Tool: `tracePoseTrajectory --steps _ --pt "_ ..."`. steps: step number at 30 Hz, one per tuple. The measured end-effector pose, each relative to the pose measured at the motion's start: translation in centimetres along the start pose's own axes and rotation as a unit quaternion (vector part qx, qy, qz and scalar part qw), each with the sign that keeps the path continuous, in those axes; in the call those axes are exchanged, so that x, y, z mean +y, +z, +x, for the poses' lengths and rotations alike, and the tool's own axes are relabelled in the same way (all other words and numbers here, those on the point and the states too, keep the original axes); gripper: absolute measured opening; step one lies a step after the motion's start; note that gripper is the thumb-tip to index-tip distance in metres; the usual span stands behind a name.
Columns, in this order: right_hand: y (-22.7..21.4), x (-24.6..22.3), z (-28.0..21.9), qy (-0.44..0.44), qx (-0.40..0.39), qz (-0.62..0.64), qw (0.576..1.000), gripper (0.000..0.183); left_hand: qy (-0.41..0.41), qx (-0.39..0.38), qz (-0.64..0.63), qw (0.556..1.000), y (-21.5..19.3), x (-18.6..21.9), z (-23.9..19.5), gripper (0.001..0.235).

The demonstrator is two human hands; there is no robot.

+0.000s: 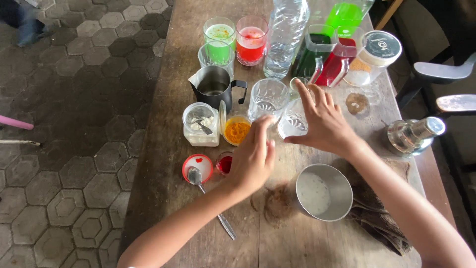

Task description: Preparing a drink by shaking ingredients in a cocktail shaker, pouring into a glass, adding syrup and powder, and stirring with a spoon.

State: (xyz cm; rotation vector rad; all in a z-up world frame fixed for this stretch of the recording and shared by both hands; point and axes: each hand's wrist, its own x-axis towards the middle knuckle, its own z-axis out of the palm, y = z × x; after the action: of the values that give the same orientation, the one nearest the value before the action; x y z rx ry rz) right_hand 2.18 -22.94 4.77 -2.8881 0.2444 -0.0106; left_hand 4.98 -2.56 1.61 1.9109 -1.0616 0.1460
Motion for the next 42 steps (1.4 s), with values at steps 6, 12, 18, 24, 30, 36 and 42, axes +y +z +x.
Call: tracePoseTrajectory --steps 6,12,18,24,30,36,42 --pt "2.2 0.5 -1.2 0.068 0.042 0.096 0.992 0.132 -0.021 -0.034 0.176 0.984 3.6 -2.5 2.9 0.059" --pt "1.8 1.2 -1.6 0.067 0.098 0.136 0.984 0.131 -0.047 -0.028 0.207 0.977 6.0 -5.1 4.3 0.06" --pt "1.8 4.3 -1.6 0.083 0.112 0.118 0.983 0.132 -0.057 -0.044 0.176 0.982 5.5 -4.3 3.5 0.063" --pt "-0.1 4.4 -3.8 0.015 0.131 0.159 0.979 0.132 -0.048 -0.098 0.161 0.981 4.1 -1.8 1.1 0.067" --pt "0.6 4.1 -13.0 -0.148 0.172 0.25 0.941 0.112 0.031 -0.069 0.196 0.978 2.9 -0.8 -2.0 0.086" --pt "6.9 0.1 -17.4 -0.041 0.138 0.545 0.826 0.13 0.028 -0.086 0.171 0.981 2.8 -0.6 -3.7 0.092" --pt "11.6 -0.1 -16.2 -0.033 0.249 0.51 0.823 0.152 -0.002 -0.131 0.167 0.977 2.3 0.1 -3.8 0.067"
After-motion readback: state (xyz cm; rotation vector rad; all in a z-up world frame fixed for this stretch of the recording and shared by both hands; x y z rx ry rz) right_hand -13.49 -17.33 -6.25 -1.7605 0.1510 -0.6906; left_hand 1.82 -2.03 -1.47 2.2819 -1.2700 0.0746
